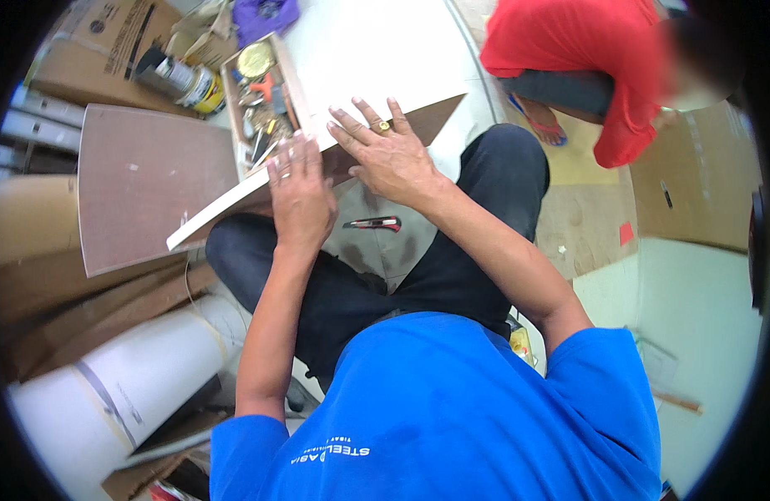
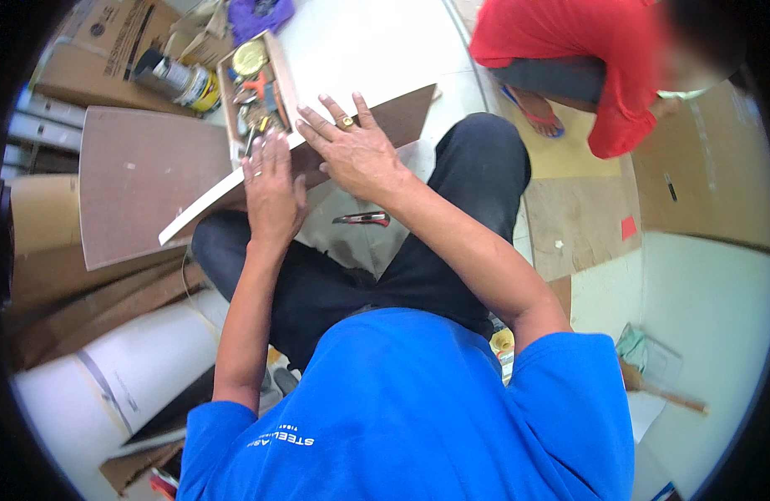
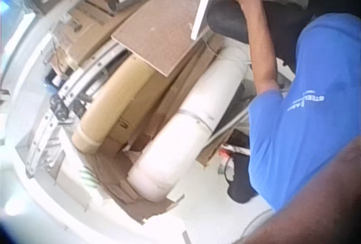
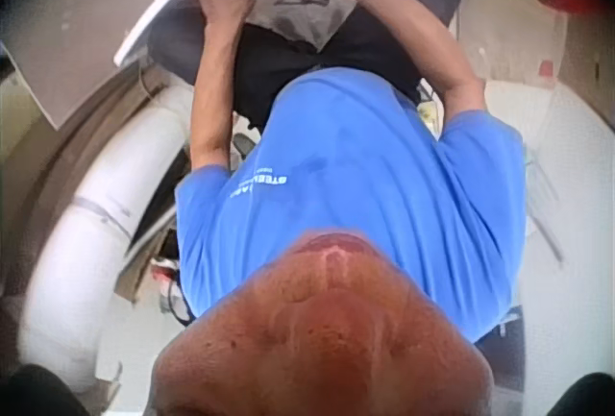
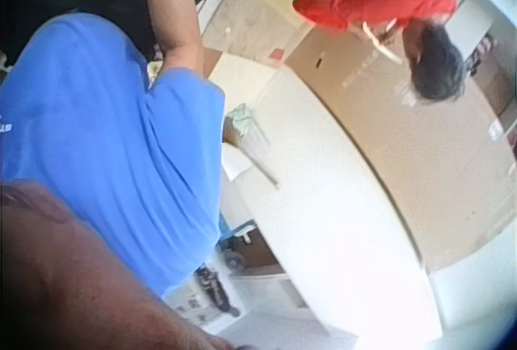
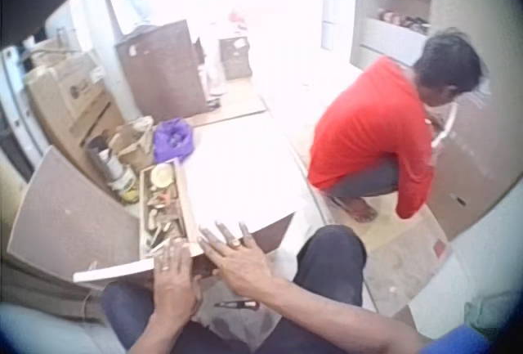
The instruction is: The person applies white edge banding to the edges of a wooden board. They align and press the strip along the curved edge, then smooth it down by hand.
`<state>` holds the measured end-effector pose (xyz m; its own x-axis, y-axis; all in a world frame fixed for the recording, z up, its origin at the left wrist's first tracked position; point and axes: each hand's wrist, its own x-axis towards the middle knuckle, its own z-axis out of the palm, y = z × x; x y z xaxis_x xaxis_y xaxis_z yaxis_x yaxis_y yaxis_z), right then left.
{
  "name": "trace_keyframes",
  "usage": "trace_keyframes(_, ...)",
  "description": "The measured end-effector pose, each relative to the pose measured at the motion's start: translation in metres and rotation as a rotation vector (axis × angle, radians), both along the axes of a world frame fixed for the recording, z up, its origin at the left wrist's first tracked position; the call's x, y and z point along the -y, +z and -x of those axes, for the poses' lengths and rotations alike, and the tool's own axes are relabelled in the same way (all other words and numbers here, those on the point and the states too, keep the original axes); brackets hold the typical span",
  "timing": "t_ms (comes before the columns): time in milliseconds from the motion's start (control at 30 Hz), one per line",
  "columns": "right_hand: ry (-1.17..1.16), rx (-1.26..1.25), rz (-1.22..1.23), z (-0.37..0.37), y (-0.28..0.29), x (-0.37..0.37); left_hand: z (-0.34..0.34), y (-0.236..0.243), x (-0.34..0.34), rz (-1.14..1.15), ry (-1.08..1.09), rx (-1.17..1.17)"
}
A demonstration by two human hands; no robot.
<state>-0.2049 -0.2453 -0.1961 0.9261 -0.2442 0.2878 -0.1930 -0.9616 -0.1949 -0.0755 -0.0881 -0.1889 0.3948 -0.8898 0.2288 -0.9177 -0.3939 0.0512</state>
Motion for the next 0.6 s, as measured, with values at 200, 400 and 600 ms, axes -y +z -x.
trace_keyframes(200, -0.202, -0.098, 0.202, 0.06, 0.012, 0.086, 0.003, 0.008, 0.009, 0.073, 0.012, 0.024)
trace_keyframes(400, -0.077, 0.081, 0.039, 0.082, 0.019, 0.143, 0.008, 0.016, 0.063, 0.219, -0.181, -0.163)
trace_keyframes(600, -0.062, 0.089, 0.05, 0.077, 0.016, 0.144, 0.02, -0.006, 0.087, 0.278, -0.135, -0.135)
